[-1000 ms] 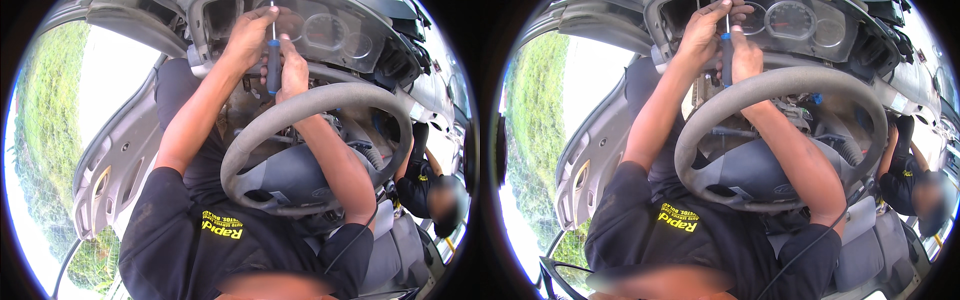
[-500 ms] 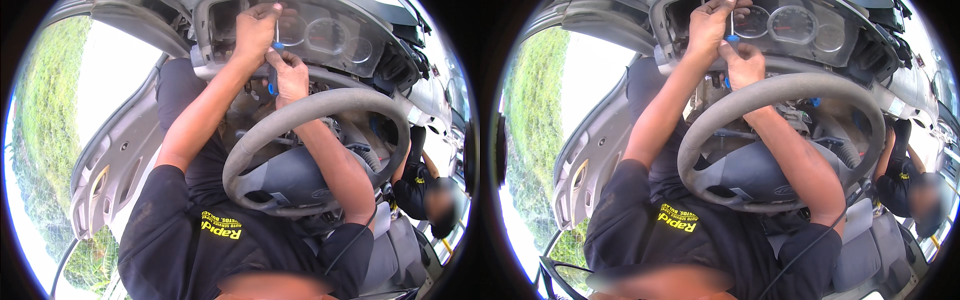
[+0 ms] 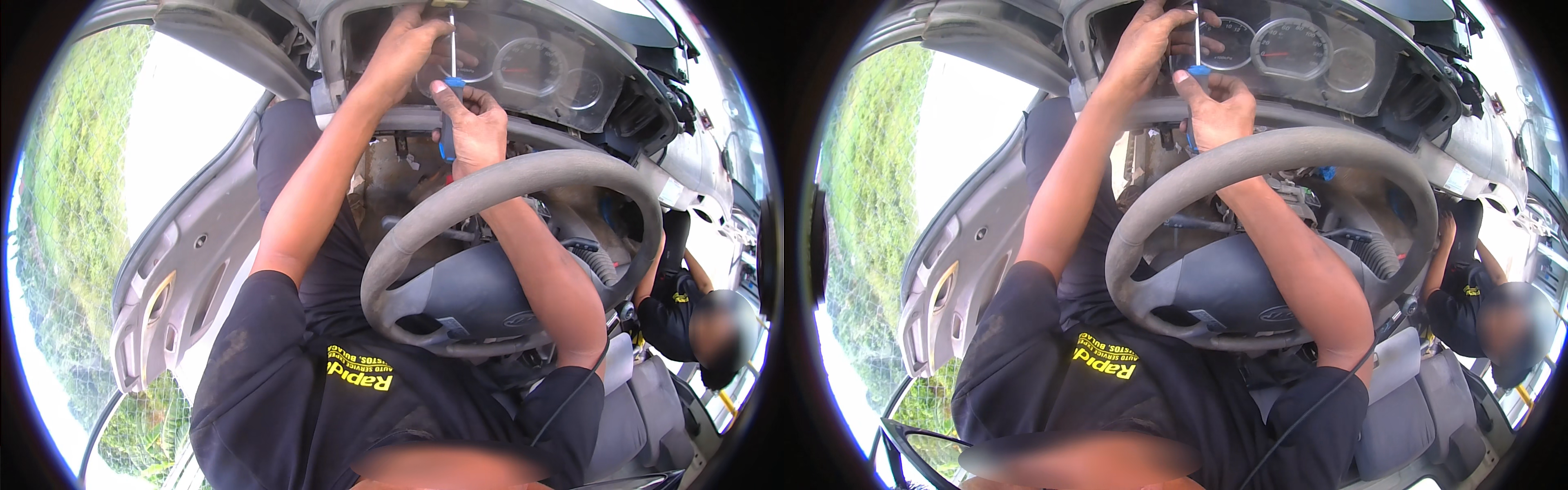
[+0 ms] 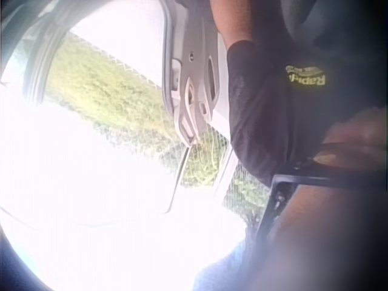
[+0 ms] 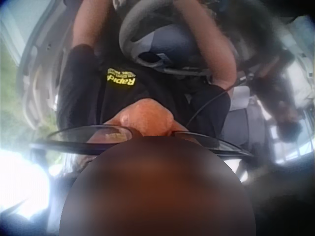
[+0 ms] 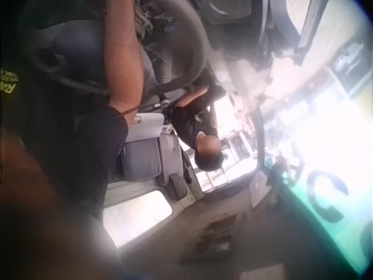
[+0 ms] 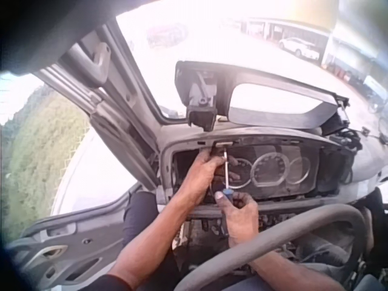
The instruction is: The person uses a screwdriver to remove and reinsert screws around the instrument cluster and dashboard area of a vehicle. They manipulate the dashboard panel and steering wheel area while a second person assists from the passenger side.
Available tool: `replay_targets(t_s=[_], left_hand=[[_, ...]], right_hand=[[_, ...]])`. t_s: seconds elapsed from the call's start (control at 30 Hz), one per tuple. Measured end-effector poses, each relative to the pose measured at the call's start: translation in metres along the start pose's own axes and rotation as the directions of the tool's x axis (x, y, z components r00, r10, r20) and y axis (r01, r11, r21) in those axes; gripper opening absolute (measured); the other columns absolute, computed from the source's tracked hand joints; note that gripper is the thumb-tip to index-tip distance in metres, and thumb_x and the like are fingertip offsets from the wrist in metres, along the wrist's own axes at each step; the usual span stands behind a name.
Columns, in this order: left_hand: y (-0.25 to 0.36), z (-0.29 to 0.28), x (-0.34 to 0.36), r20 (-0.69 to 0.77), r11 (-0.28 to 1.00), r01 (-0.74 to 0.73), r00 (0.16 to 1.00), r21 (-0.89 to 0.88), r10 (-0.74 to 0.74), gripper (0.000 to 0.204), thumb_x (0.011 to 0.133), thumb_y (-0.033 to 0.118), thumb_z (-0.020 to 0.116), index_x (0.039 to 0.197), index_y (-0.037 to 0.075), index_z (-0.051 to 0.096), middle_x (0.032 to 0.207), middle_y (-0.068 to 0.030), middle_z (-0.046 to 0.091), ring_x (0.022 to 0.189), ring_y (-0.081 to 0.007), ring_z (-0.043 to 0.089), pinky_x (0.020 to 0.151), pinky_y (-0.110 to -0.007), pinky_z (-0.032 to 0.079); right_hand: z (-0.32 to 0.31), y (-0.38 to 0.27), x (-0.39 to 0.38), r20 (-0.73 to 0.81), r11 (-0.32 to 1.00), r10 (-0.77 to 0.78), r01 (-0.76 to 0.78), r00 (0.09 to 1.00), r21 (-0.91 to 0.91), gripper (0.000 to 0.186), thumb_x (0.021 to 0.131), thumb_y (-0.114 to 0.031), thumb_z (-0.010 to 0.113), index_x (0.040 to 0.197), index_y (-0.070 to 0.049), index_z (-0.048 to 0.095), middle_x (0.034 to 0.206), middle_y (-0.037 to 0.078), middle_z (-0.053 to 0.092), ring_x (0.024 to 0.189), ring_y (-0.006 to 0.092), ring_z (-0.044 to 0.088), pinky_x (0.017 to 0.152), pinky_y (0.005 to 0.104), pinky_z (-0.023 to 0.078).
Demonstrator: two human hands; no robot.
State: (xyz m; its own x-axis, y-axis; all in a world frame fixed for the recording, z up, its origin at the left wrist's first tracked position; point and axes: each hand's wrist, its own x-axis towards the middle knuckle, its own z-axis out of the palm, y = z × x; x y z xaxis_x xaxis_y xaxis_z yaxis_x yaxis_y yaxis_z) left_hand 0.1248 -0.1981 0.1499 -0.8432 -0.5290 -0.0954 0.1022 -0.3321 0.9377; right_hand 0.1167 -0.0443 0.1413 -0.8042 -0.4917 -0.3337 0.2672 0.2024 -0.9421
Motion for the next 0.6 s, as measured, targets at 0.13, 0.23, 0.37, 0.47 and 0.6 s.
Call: replay_targets(t_s=[0.13,0.23,0.37,0.47,0.6], left_hand=[[-0.014,0.001,0.009,-0.002,0.999,-0.05,0.999,0.005,0.05,0.035,0.105,0.011,0.05,0.137,-0.001,0.056,0.107,-0.0159,0.074,0.088,-0.0283,0.077,0.078,-0.039,0.063],[-0.018,0.0,0.008,-0.023,0.997,-0.078,0.997,-0.001,0.078,0.037,0.106,0.011,0.049,0.141,0.0,0.054,0.106,-0.0162,0.074,0.086,-0.0279,0.076,0.076,-0.039,0.063],[-0.014,0.007,0.002,-0.043,0.996,-0.088,0.995,-0.012,0.087,0.038,0.107,0.009,0.047,0.143,0.002,0.051,0.105,-0.0163,0.073,0.086,-0.0273,0.076,0.075,-0.038,0.063],[-0.02,0.007,0.003,-0.031,0.983,-0.154,0.987,0.096,0.157,0.038,0.108,0.007,0.047,0.146,0.001,0.048,0.108,-0.0169,0.073,0.087,-0.0271,0.076,0.076,-0.037,0.064],[-0.026,0.008,0.006,-0.008,0.987,-0.154,0.988,-0.046,0.154,0.038,0.111,0.009,0.052,0.148,0.002,0.043,0.111,-0.0176,0.072,0.089,-0.0266,0.076,0.075,-0.037,0.064]], right_hand=[[-0.004,-0.002,0.001,0.047,0.983,-0.008,-0.001,0.999,0.184,0.044,0.106,-0.038,0.068,0.113,0.006,0.068,0.086,0.008,0.067,0.07,0.0133,0.064,0.061,0.0309,0.055],[-0.011,0.0,0.012,0.167,0.948,0.075,-0.122,0.983,0.295,0.037,0.101,-0.027,0.079,0.113,0.005,0.068,0.087,0.007,0.068,0.071,0.0122,0.063,0.061,0.0291,0.055],[-0.008,-0.013,0.008,0.097,0.998,0.05,-0.054,0.994,0.042,0.035,0.109,-0.031,0.066,0.114,0.004,0.069,0.088,0.006,0.069,0.073,0.0128,0.062,0.063,0.0299,0.055],[-0.006,-0.011,0.006,0.048,0.999,-0.032,0.033,0.998,-0.036,0.04,0.112,-0.037,0.059,0.115,0.003,0.068,0.086,0.005,0.068,0.072,0.0132,0.061,0.062,0.0305,0.053],[-0.01,0.004,0.017,0.184,0.97,-0.075,0.029,0.98,0.241,0.048,0.104,-0.04,0.074,0.115,0.006,0.067,0.084,0.007,0.068,0.067,0.0131,0.061,0.058,0.0292,0.052]])
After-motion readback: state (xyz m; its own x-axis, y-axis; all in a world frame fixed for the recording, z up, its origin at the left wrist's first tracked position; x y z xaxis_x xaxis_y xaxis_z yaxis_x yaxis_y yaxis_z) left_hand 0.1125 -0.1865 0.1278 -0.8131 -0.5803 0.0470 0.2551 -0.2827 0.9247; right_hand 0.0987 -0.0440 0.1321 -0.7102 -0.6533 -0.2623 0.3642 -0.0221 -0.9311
